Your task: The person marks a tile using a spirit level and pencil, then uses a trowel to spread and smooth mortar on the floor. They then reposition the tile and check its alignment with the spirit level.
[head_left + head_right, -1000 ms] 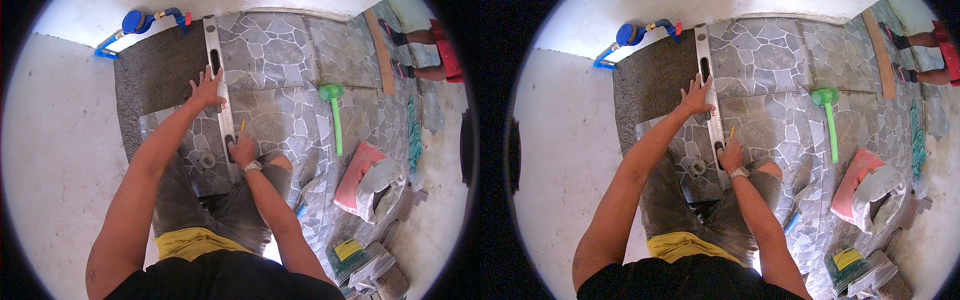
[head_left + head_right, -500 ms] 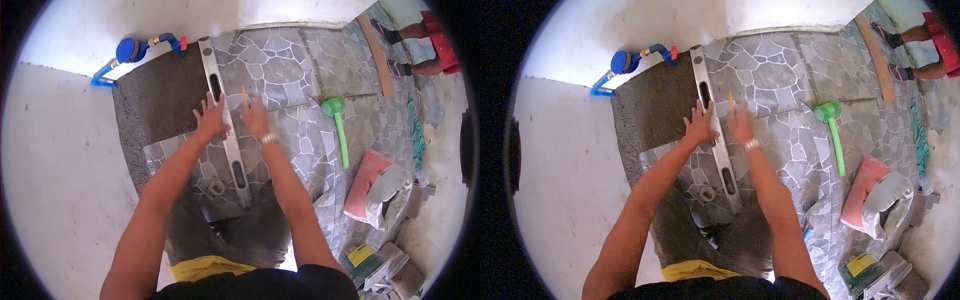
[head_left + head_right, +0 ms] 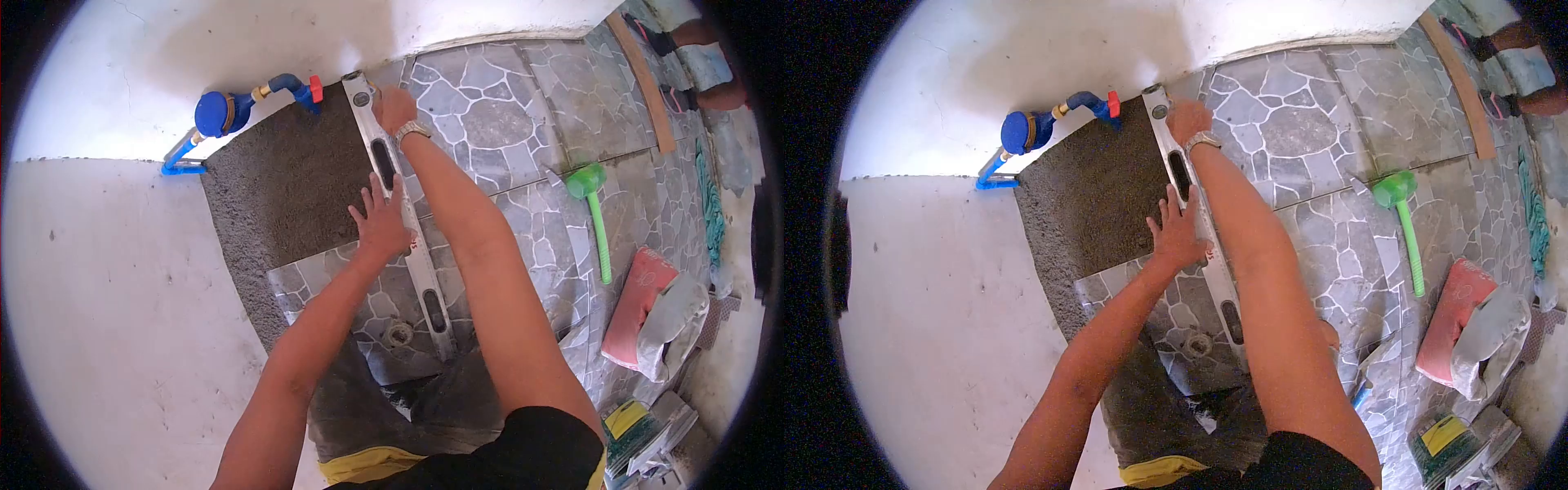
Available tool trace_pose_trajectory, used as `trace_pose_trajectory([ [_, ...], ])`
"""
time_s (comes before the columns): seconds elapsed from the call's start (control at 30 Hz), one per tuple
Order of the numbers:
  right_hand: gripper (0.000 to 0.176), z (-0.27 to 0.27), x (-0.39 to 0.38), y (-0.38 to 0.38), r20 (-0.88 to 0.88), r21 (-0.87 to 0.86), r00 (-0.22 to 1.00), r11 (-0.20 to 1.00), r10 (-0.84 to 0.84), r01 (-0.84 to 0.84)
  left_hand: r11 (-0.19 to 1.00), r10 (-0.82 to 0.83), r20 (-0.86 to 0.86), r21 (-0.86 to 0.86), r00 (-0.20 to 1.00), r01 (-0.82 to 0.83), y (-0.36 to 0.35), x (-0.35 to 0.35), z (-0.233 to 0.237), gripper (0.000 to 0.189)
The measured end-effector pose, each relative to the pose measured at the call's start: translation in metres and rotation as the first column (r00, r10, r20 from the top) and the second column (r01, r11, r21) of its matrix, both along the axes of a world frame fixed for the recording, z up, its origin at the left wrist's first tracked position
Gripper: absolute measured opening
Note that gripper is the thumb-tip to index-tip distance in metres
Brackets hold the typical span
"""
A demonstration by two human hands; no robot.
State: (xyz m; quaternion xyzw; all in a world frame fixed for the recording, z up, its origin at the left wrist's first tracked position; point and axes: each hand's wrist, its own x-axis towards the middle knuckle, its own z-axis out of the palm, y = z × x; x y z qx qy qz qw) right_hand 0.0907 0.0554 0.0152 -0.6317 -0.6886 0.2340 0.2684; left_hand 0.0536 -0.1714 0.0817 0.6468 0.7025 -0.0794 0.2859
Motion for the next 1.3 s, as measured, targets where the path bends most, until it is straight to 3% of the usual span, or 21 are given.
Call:
trace_pose_trajectory([
  [0.13,0.031,0.01,0.005,0.007,0.198,0.071,0.966,0.98,0.169,-0.186,1.0,0.0,0.025,0.025,1.0,-0.001,-0.001,-0.001,0.001,0.119],
  [0.23,0.029,0.008,0.004,0.017,0.258,0.194,0.954,0.959,0.152,-0.205,0.999,0.001,0.018,0.036,1.0,-0.001,-0.002,-0.001,0.0,0.118],
  [0.33,0.016,0.02,0.012,0.013,0.26,0.084,0.939,0.964,0.224,-0.253,1.0,0.002,0.02,0.012,1.0,-0.002,0.0,-0.002,0.002,0.118],
  [0.43,0.015,0.021,0.032,-0.011,0.38,0.052,0.88,0.943,0.285,-0.329,1.0,0.005,0.0,0.012,1.0,-0.005,-0.001,0.001,0.005,0.118],
  [0.53,0.02,0.033,0.062,-0.053,0.332,0.109,0.851,0.879,0.408,-0.464,1.0,0.009,0.008,0.009,1.0,-0.009,0.0,0.0,0.001,0.12],
  [0.63,0.018,0.02,0.056,-0.059,0.273,0.327,0.92,0.872,0.282,-0.365,1.0,0.021,0.001,-0.013,1.0,-0.021,0.001,0.002,0.006,0.121],
  [0.73,0.019,0.032,0.035,-0.02,0.37,-0.077,0.851,0.926,0.372,-0.37,0.999,0.018,0.008,-0.036,1.0,-0.018,0.002,0.001,0.005,0.121],
  [0.83,0.016,0.027,0.015,0.014,0.336,0.126,0.905,0.939,0.262,-0.319,1.0,0.013,-0.004,-0.017,1.0,-0.013,0.001,0.001,0.002,0.121],
  [0.93,0.015,0.03,0.011,0.031,0.285,0.176,0.926,0.936,0.249,-0.306,1.0,0.011,-0.005,0.0,1.0,-0.011,0.002,-0.001,0.001,0.12],
  [1.1,0.016,0.045,0.03,0.02,0.352,0.016,0.86,0.916,0.369,-0.4,1.0,0.0,-0.031,-0.013,1.0,-0.001,0.003,0.002,0.007,0.119],
  [1.3,0.017,0.091,0.086,-0.055,0.43,-0.155,0.649,0.759,0.628,-0.632,1.0,-0.005,-0.037,0.016,0.999,0.006,0.001,0.002,0.004,0.117],
])
